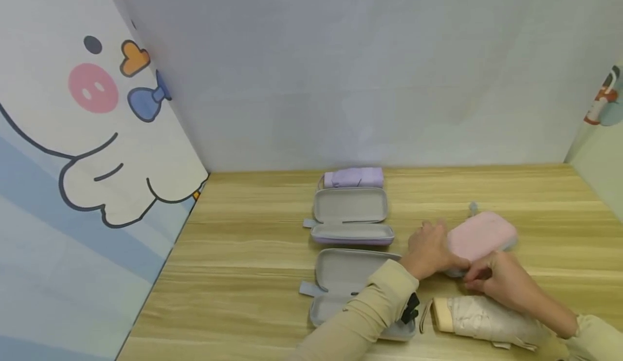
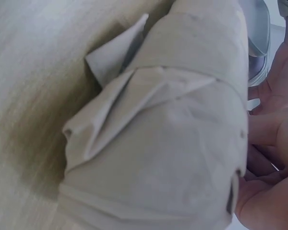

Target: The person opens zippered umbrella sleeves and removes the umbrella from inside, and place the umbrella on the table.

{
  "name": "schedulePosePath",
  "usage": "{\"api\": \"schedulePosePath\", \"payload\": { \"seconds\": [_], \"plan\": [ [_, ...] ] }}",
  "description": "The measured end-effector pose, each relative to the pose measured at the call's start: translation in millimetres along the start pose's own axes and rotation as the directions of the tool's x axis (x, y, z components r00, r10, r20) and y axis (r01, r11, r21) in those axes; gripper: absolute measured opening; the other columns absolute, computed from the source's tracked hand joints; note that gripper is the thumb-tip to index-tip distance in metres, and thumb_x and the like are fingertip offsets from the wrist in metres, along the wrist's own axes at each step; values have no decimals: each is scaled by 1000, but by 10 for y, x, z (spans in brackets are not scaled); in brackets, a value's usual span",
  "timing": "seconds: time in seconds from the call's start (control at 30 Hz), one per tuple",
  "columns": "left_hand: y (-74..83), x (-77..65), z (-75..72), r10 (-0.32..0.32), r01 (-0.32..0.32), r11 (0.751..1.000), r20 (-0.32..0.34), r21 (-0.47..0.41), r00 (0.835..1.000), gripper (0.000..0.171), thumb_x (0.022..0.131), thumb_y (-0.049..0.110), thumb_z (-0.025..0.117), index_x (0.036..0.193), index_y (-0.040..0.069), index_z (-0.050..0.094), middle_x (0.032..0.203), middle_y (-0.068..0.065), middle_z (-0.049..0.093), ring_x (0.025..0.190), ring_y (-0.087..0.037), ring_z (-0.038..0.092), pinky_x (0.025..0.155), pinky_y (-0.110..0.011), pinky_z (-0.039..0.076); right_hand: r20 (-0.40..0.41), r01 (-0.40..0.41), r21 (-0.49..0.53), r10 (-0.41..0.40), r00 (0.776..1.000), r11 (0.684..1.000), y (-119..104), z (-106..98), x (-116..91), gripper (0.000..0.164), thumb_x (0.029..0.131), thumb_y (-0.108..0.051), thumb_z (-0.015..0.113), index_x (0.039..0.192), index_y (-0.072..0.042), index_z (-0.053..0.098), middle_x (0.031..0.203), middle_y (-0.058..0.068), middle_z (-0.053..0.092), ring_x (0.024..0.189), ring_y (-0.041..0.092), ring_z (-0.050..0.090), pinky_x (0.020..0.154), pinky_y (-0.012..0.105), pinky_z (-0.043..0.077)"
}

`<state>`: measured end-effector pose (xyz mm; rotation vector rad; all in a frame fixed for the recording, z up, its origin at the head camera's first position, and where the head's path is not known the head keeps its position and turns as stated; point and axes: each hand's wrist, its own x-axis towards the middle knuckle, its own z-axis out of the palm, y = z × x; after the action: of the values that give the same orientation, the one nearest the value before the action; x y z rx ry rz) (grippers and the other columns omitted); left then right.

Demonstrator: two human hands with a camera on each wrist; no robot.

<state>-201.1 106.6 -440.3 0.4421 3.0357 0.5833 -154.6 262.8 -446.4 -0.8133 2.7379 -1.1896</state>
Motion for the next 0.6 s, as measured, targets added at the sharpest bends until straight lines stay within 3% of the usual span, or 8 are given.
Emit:
{"api": "schedulePosePath", "payload": {
  "seconds": [0.33, 0.6],
  "plan": [
    [82, 35, -56, -13, 9, 998, 66, 62, 998, 60, 61, 62, 79, 94, 20, 52, 79, 6, 54, 67, -4, 51, 49, -20, 36, 28, -28, -35, 29, 999, 999, -42, -62, 0, 14, 68, 3, 80, 67, -9, 71, 70, -2, 68, 70, 0, 60, 59, 19, 51],
    [106, 71, -66, 21, -28, 998, 108, 56, 994, 66, 63, 57, 80, 116, 28, 54, 90, 11, 59, 76, -2, 53, 52, -20, 36, 45, -7, -25, 8, 999, 1000, -39, -69, -18, 17, 68, 8, 78, 67, -8, 71, 66, 0, 67, 64, 1, 59, 56, 21, 51]
  ]
}}
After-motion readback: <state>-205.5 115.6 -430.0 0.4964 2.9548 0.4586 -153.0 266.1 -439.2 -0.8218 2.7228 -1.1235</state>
